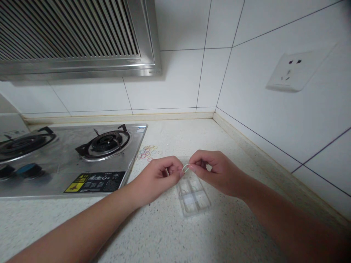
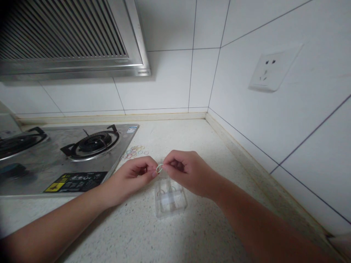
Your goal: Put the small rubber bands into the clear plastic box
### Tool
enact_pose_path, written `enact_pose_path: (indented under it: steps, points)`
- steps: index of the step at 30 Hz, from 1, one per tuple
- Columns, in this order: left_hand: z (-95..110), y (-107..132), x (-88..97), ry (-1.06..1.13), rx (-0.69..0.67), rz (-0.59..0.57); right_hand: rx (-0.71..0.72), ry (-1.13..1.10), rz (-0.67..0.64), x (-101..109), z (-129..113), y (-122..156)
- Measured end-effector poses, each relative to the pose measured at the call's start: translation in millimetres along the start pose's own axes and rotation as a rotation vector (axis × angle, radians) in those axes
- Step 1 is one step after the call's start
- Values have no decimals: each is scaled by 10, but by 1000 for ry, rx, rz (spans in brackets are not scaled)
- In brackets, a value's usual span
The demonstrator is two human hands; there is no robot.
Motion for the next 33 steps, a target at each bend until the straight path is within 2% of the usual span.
enact_pose_path:
  steps: [7,16,21,29,33]
  points:
    - [-8,10,13,-16,10,4,-25,-20,-27,-32,7,-6]
    - [15,-11,35,-21,57,24,10,-20,-22,-5,-15,-1]
    - [4,-11,48,24,139,14,50,-8,-12,16,-43,6]
    - [-8,-24,35,27,154,17,147,126,-21,7,-78,16]
    - [-24,-7,0,6,184,-36,202,157,-1,21,-111,21]
Point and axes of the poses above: each hand's wrist, its own y-axis away from the middle knuckle, its own x-axis out of the back of the hand, z = x × y, the point moved 7 cm from there along -y, towards the middle knuckle, and after that the axes turned 5 degrees about z, right-handed, at the moved point
